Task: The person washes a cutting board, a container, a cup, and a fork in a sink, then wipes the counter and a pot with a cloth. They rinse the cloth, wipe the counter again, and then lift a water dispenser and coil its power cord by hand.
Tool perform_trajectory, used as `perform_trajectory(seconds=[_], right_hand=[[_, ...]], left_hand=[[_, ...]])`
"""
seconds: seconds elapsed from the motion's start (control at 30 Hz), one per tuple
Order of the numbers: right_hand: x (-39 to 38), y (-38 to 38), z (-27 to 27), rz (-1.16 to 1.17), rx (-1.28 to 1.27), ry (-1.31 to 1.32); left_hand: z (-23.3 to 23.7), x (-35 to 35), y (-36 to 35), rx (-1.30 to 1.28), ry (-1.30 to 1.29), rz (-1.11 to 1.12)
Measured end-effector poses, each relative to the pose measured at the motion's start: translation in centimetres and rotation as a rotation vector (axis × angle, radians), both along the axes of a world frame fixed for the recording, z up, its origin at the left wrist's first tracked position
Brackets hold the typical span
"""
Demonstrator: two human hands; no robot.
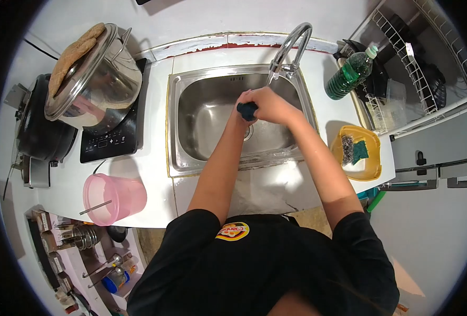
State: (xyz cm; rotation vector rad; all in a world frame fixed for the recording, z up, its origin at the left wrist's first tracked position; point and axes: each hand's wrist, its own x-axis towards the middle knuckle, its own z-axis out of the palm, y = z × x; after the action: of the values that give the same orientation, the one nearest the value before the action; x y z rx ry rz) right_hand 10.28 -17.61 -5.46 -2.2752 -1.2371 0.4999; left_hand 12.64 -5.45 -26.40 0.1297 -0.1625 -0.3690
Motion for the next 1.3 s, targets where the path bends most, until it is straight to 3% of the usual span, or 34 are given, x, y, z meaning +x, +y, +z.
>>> perform_trajectory(seconds=[0.03,0.1,0.2,0.3,0.33,0.37,0.47,0.53,0.57,0.67,0.7,0.8,0.83,0.93,1.03,1.13,1.23,1.3], right_hand=[[0.4,-0.6,-0.7,-0.076,0.216,0.149],[1.8,-2.2,-2.5,-0.229,0.653,0.444],[4.2,-3.7,-2.4,-0.451,0.736,0.796],[6.1,-3.6,-1.5,-0.404,0.693,0.781],[6.5,-2.9,-1.1,-0.387,0.541,0.637],[6.6,-2.1,-0.7,-0.369,0.390,0.493],[6.9,-1.1,-1.7,-0.262,0.157,0.113],[8.3,-0.9,-2.2,-0.184,0.062,-0.101],[10.2,-1.2,-5.4,-0.221,-0.073,-0.199],[8.8,-2.2,-9.2,-0.334,-0.065,-0.298],[8.3,-2.4,-8.6,-0.293,-0.314,-0.224],[10.2,-3.5,-14.0,-0.162,-0.354,-0.218],[9.5,-3.8,-14.0,-0.236,-0.446,-0.273],[10.6,-4.8,-15.5,-0.310,-0.297,-0.333],[11.8,-3.5,-14.6,-0.410,0.287,0.701],[8.3,-1.4,-14.4,-0.381,0.895,1.571],[2.0,2.3,-7.0,-0.426,1.132,1.872],[0.2,3.9,-3.1,-0.361,1.247,1.888]], left_hand=[[-0.3,0.3,-0.1,-0.011,-0.027,0.030],[3.7,-0.7,0.2,0.199,0.203,0.227],[8.2,-1.9,1.1,0.206,0.193,0.245],[10.7,-3.7,2.4,0.340,0.008,-0.048],[11.6,-4.1,2.5,0.361,-0.049,-0.155],[13.6,-4.3,1.7,0.415,-0.275,-0.226],[11.2,-3.1,-0.7,0.931,-0.111,-0.194],[10.2,-3.4,-1.3,0.782,0.197,-0.200],[10.1,-3.7,-1.6,0.701,0.346,-0.203],[10.9,-5.0,-3.3,0.401,0.494,-0.079],[10.4,-5.0,-3.8,0.406,0.508,-0.004],[6.4,-4.3,-3.4,0.065,0.663,-0.190],[6.3,-4.6,-3.7,0.094,0.695,-0.119],[6.4,-4.8,-3.6,-0.015,0.696,-0.082],[7.5,-4.0,-4.0,0.008,0.627,0.008],[10.7,-3.3,-5.1,-0.190,0.420,0.088],[13.2,-3.9,-7.1,-0.669,0.393,0.056],[16.4,-5.2,-7.5,-0.542,0.474,0.147]])
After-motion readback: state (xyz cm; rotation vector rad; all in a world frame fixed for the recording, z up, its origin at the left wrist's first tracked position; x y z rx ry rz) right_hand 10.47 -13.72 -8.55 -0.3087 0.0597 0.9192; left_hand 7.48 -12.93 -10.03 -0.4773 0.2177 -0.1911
